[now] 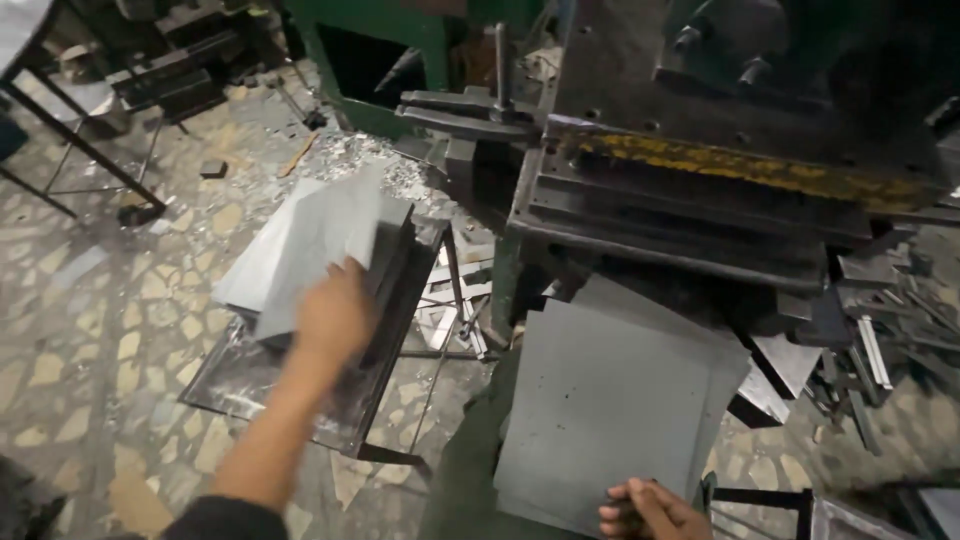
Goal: Operating a manual industrial stamping press to process metal plates.
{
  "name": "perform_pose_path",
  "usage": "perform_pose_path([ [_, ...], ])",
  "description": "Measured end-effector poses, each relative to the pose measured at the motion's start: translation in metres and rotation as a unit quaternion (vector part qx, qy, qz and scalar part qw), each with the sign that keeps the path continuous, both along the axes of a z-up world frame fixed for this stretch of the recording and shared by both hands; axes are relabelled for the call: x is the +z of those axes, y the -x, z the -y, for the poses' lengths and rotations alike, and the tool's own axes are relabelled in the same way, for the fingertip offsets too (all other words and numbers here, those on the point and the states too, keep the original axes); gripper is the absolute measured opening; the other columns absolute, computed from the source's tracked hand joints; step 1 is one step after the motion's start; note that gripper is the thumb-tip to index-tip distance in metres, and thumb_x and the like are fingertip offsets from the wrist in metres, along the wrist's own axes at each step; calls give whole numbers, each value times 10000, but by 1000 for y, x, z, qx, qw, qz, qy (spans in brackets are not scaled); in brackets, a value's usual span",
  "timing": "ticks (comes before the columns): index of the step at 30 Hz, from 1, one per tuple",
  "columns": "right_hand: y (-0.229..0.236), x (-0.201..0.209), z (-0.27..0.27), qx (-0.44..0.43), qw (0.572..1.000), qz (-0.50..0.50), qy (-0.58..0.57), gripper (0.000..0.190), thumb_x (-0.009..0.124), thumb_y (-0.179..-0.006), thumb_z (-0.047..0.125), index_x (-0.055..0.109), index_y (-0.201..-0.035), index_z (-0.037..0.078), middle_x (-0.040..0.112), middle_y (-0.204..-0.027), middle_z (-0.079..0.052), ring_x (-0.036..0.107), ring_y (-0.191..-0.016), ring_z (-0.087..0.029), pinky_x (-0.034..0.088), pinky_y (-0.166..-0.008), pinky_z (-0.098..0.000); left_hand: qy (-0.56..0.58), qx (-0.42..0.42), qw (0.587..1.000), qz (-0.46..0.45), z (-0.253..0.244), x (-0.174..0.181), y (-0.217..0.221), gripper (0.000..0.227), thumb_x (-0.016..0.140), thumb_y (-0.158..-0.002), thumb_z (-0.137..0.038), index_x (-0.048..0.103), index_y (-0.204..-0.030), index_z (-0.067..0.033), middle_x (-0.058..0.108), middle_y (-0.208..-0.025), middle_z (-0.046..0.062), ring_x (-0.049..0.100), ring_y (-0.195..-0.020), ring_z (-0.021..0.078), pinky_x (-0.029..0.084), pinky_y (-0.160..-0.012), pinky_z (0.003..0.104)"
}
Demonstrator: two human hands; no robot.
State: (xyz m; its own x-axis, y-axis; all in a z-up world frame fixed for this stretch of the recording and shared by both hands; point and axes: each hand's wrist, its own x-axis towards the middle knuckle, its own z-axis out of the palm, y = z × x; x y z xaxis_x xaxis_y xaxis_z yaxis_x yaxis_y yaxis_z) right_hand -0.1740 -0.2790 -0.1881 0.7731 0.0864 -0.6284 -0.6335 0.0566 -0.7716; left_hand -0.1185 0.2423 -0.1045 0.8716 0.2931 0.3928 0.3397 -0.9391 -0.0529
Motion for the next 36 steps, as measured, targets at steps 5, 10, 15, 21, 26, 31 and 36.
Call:
perform_pose_path([
  [5,3,-21,4,-1,1000,18,-10,396,555,-1013,87,720,-1043,-271,755,-798,-451,716,-644,-501,582,-644,-537,584,119,792,133,-26,196,76,409,568,-1037,-146,543,-1398,45,674,-1256,185,590,-837,212,497,-691,298],
  [10,11,14,-34,-38,999,16,0,324,619,-972,27,762,-989,-263,770,-744,-437,710,-613,-472,597,-642,-531,746,118,632,173,-8,168,112,372,580,-1024,-198,586,-1251,97,645,-1184,220,625,-1021,293,530,-929,366],
  [15,17,63,-62,178,972,69,-140,335,632,-903,23,688,-1215,-88,811,-1111,-277,847,-916,-343,692,-808,-444,878,37,429,208,78,52,105,161,647,-969,-133,677,-1090,-32,664,-985,83,609,-899,207,488,-846,405],
  [21,19,124,-99,-6,965,198,-175,635,731,-813,95,507,-1369,-115,774,-1114,-329,809,-975,-409,705,-854,-502,913,55,372,159,191,61,69,405,542,-982,-98,579,-1288,165,643,-1180,288,582,-1035,331,439,-956,422],
  [26,4,144,-99,-182,943,159,-230,281,686,-902,55,625,-981,-207,686,-862,-271,706,-789,-336,627,-827,-472,921,36,372,110,231,111,57,508,488,-972,-156,514,-1422,80,604,-1280,279,593,-1077,384,471,-905,490],
  [31,-36,189,-93,-202,943,140,-225,267,631,-944,39,610,-1112,-167,645,-1011,-224,654,-870,-299,587,-870,-395,915,-2,393,88,251,150,12,622,461,-949,-283,498,-1435,103,574,-1324,293,590,-1172,393,508,-1026,492],
  [36,-122,170,-93,-276,918,182,-220,213,793,-864,12,676,-1003,-99,684,-988,-251,719,-892,-413,626,-850,-519,913,33,387,124,255,148,-48,571,667,-963,-396,569,-1336,26,569,-1097,154,636,-895,302,628,-867,446],
])
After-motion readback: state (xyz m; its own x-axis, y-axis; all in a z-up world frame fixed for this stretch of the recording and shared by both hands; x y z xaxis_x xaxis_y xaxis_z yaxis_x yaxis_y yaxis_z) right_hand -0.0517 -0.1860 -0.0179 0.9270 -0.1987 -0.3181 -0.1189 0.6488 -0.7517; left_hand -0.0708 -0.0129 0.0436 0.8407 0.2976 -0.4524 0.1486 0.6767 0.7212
